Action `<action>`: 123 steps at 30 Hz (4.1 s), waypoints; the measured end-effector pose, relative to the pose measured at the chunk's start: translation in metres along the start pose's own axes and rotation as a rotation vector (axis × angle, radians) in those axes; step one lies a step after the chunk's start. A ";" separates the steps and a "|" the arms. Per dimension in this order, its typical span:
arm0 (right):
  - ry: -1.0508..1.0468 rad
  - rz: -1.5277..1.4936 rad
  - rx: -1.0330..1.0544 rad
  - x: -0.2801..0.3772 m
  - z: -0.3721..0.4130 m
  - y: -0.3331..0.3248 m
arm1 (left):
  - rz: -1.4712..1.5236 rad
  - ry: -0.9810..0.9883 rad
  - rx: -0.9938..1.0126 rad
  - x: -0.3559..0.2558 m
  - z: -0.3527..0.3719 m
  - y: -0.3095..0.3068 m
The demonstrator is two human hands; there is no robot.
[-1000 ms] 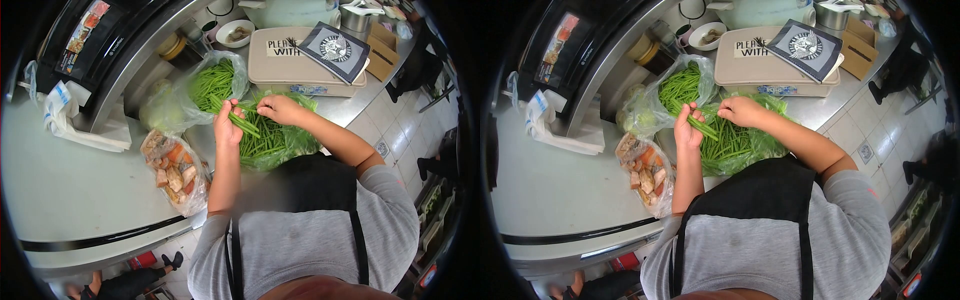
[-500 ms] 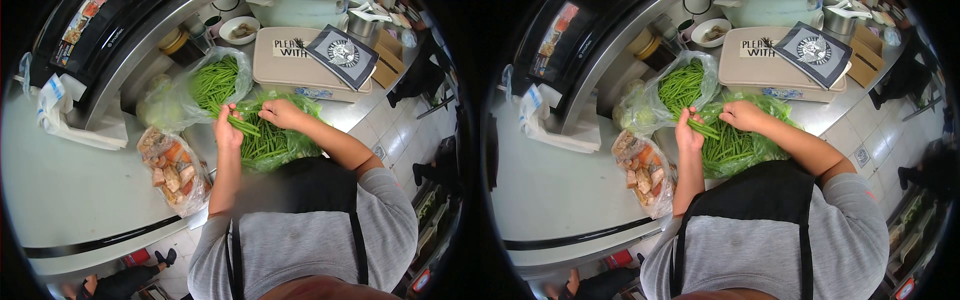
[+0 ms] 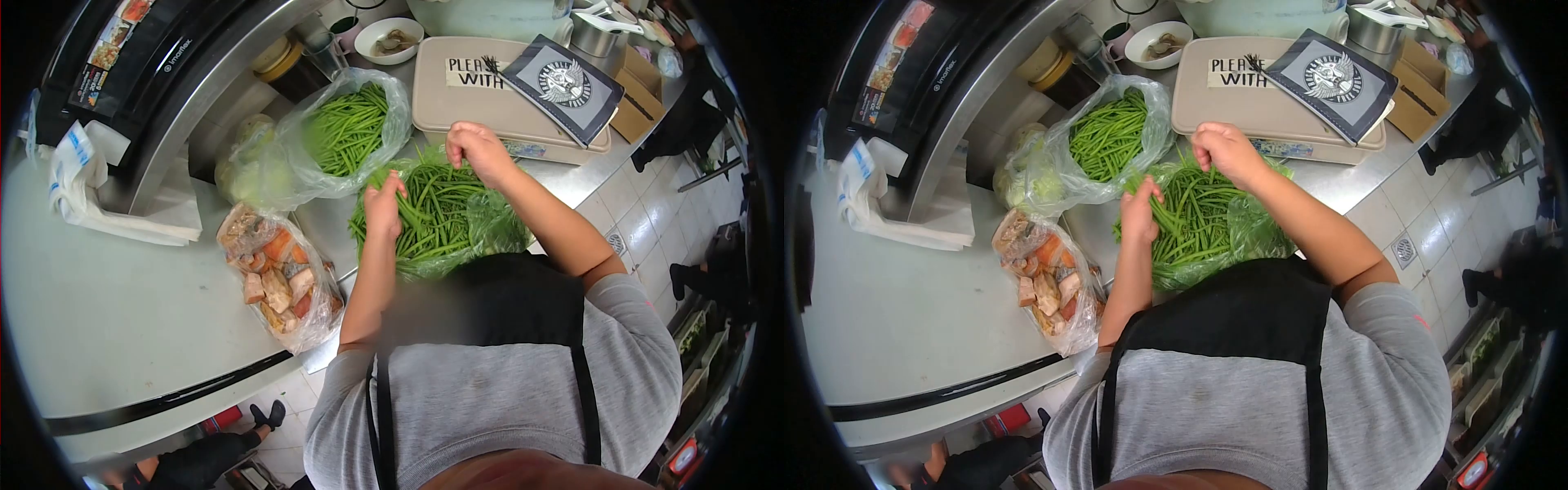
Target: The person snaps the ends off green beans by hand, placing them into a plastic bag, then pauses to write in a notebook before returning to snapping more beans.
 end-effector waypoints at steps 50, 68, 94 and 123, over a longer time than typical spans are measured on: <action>-0.096 0.785 -0.290 -0.037 -0.007 0.010 | 0.004 0.656 0.044 -0.073 0.071 0.035; -0.098 0.729 -0.018 -0.014 0.002 0.031 | -0.260 0.174 0.113 -0.012 0.036 0.029; 0.196 0.238 0.347 -0.040 0.024 0.024 | 0.252 0.162 -0.031 -0.055 0.037 0.015; -0.119 1.290 0.141 -0.044 0.027 -0.016 | -1.644 0.339 -0.060 -0.096 -0.147 -0.012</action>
Point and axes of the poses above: each hand's wrist, its own z-axis away from the middle knuckle, its own y-axis out of the palm, x = y × z, the point moved 3 cm from there along -z, towards the middle knuckle, and after that the axes turned 2 degrees about z, right-handed, at the moved point
